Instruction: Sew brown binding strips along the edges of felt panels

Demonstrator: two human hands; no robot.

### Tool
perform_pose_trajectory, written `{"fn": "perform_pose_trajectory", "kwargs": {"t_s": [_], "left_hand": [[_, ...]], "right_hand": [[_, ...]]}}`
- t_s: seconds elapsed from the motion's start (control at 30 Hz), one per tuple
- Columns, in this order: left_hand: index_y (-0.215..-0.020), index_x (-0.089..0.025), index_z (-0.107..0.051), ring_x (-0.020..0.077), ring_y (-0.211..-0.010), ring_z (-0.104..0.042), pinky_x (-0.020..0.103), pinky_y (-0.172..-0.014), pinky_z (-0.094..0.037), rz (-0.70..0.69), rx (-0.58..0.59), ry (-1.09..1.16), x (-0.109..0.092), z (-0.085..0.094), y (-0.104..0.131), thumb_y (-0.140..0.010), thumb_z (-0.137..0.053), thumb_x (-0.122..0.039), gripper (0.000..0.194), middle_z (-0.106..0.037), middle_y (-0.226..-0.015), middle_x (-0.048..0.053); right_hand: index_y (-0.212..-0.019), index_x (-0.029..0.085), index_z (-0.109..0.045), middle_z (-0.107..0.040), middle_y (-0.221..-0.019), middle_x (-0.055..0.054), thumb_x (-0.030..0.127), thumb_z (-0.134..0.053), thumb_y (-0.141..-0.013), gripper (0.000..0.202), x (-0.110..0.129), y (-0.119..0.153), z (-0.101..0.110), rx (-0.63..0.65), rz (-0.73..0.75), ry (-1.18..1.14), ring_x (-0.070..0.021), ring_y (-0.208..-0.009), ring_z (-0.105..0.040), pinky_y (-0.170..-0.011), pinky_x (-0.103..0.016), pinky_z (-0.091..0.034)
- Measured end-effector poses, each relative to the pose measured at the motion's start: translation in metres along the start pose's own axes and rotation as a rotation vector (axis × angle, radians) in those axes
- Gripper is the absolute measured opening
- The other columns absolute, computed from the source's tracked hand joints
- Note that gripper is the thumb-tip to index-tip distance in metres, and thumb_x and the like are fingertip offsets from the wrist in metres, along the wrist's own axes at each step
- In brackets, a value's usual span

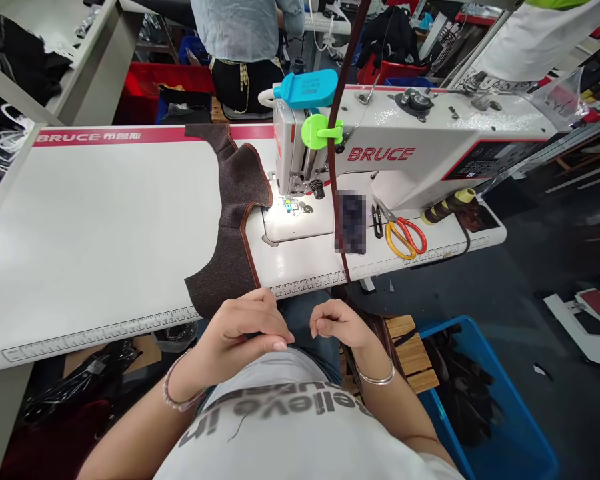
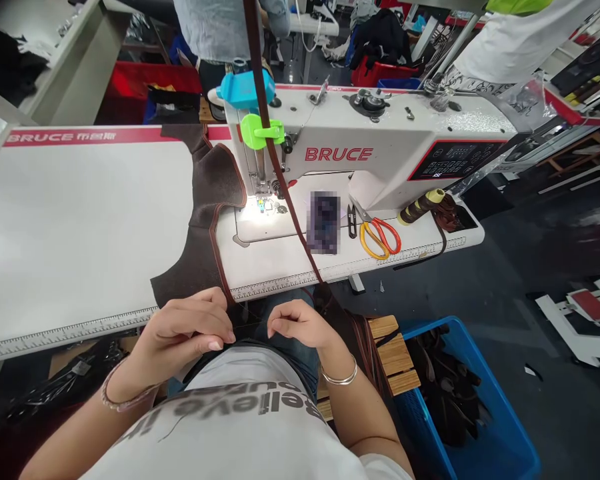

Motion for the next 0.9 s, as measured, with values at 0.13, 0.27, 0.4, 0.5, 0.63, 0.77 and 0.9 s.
{"fn": "perform_pose_trajectory", "kwargs": {"t_s": [0.13, 0.27, 0.4, 0.5, 0.63, 0.77, 0.9], "left_hand": [[-0.083, -0.018, -0.069, 0.0109, -0.069, -0.061, 0.022, -0.065, -0.046, 0.208, 0.115, -0.089, 0.016, -0.01, 0.004, -0.088, -0.062, -0.016, 0.009, -0.07, -0.076, 0.002], [-0.079, -0.018, -0.071, 0.0103, -0.068, -0.062, 0.019, -0.065, -0.045, 0.449, 0.109, -0.268, 0.05, -0.021, 0.013, -0.089, -0.061, -0.025, 0.015, -0.07, -0.075, 0.001], [-0.078, -0.017, -0.074, 0.0113, -0.06, -0.058, 0.02, -0.057, -0.043, 0.66, -0.21, -0.197, 0.08, -0.023, 0.019, -0.085, -0.064, -0.033, 0.02, -0.071, -0.071, 0.002], [-0.081, -0.016, -0.076, 0.0087, -0.05, -0.048, 0.02, -0.048, -0.038, 0.773, -0.425, 0.009, 0.09, -0.024, 0.022, -0.08, -0.068, -0.04, 0.025, -0.068, -0.064, 0.003], [-0.078, -0.015, -0.075, 0.003, -0.042, -0.031, 0.018, -0.042, -0.028, 0.786, -0.45, 0.435, 0.09, -0.025, 0.021, -0.077, -0.069, -0.047, 0.032, -0.068, -0.066, 0.004], [-0.07, -0.014, -0.072, 0.0018, -0.038, -0.027, 0.017, -0.039, -0.021, 0.75, -0.264, 0.716, 0.081, -0.014, 0.026, -0.074, -0.071, -0.05, 0.036, -0.064, -0.057, 0.004], [-0.068, -0.013, -0.073, 0.0105, -0.053, -0.052, 0.02, -0.051, -0.038, 0.759, -0.024, 0.288, 0.075, 0.0, 0.037, -0.08, -0.068, -0.044, 0.033, -0.065, -0.057, 0.006]], "right_hand": [[-0.073, 0.012, -0.065, -0.039, -0.049, 0.006, 0.048, -0.065, -0.084, 0.038, -0.003, 0.009, 0.016, -0.106, 0.067, -0.137, -0.0054, -0.043, -0.028, -0.042, -0.021, -0.019], [-0.079, 0.012, -0.068, -0.047, -0.052, 0.003, 0.041, -0.06, -0.09, 0.032, 0.019, 0.01, 0.007, -0.141, 0.159, -0.047, -0.007, -0.044, -0.038, -0.044, -0.021, -0.027], [-0.085, 0.013, -0.071, -0.053, -0.056, 0.001, 0.035, -0.052, -0.095, 0.031, 0.037, 0.0, -0.033, -0.001, 0.177, 0.207, -0.0078, -0.049, -0.046, -0.049, -0.021, -0.034], [-0.087, 0.012, -0.071, -0.058, -0.064, 0.0, 0.03, -0.05, -0.095, 0.028, 0.029, -0.013, -0.062, 0.13, 0.18, 0.29, -0.0084, -0.055, -0.049, -0.055, -0.021, -0.038], [-0.085, 0.012, -0.07, -0.052, -0.059, 0.002, 0.031, -0.05, -0.094, 0.03, 0.0, -0.028, -0.068, 0.136, 0.069, 0.282, -0.0079, -0.053, -0.045, -0.053, -0.02, -0.035], [-0.075, 0.013, -0.065, -0.044, -0.053, 0.005, 0.038, -0.054, -0.092, 0.032, -0.017, -0.029, -0.039, -0.059, -0.069, 0.13, -0.0065, -0.048, -0.038, -0.049, -0.02, -0.03], [-0.07, 0.015, -0.058, -0.035, -0.047, 0.008, 0.044, -0.061, -0.087, 0.034, -0.009, -0.017, -0.009, -0.244, -0.085, -0.154, -0.0058, -0.042, -0.029, -0.043, -0.02, -0.024]]}}
Point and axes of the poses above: each hand's wrist, its own y-axis away from the middle knuckle, its own z-axis out of the back of the hand, x = y × z, the point moved 5 cm from there along -y, towards the middle knuckle
